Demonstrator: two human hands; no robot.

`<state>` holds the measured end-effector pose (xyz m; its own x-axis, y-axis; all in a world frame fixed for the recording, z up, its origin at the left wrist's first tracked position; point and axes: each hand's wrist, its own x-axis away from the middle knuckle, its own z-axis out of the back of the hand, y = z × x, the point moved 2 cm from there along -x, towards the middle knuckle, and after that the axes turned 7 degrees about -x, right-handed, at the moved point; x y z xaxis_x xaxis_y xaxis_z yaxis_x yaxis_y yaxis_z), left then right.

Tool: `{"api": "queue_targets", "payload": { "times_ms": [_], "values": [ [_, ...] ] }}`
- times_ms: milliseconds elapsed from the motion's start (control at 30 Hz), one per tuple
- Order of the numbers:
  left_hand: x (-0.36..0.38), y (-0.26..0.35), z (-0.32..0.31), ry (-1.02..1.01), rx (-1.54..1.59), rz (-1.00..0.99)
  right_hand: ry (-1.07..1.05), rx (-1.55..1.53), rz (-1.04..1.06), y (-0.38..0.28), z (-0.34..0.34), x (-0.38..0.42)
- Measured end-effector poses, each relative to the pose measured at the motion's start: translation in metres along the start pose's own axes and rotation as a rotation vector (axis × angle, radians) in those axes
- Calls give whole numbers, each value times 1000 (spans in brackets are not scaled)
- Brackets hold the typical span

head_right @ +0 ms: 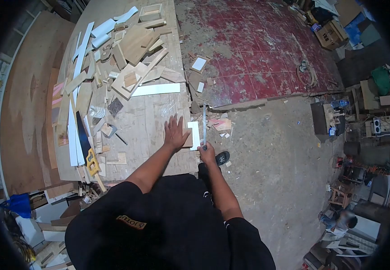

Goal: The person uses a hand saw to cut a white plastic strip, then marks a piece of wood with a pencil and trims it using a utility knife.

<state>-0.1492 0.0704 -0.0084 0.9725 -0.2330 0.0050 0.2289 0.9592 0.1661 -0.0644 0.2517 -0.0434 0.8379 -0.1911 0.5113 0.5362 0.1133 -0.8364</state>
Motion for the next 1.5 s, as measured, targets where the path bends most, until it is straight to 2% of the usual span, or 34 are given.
{"api": "queue_targets", "payload": {
  "times_ms": [233,333,400,500,600,833,900,933,967,1033,1100,1200,1300,1500],
  "values": [
    [-7,5,-11,-75,-45,83,11,-68,5,6,-2,-4],
    [-9,8,-3,-62,-33,95,13,-64,-77,8,1,-2],
    [-12,12,3,-155,-9,178,-11,-22,-19,16,-1,-10],
    [-15,15,5,-218,-46,202,-18,21,9,22,0,-14],
    [-20,18,-7,-223,-138,193,-18,35,10,16,2,-10],
    [-20,14,-12,-178,-75,144,-46,21,-86,34,-1,-17],
    [-22,14,-10,-191,-38,164,12,57,33,37,-4,-20],
    [-23,14,-12,-201,-34,166,61,155,170,21,-3,-13],
    [-24,13,-14,-198,-38,167,59,152,174,7,-5,-10],
    [-25,14,-13,-227,-52,154,86,265,-19,-5,-10,-5],
    [-20,15,-13,-250,-103,132,80,249,-76,-6,-18,2],
    [-24,17,-20,-223,-136,20,184,408,45,-9,-25,0],
    [-25,14,-21,-235,-111,3,270,449,131,-27,-31,16],
    [-23,15,-27,-192,-86,31,94,526,181,-52,-35,25]
  ]
}}
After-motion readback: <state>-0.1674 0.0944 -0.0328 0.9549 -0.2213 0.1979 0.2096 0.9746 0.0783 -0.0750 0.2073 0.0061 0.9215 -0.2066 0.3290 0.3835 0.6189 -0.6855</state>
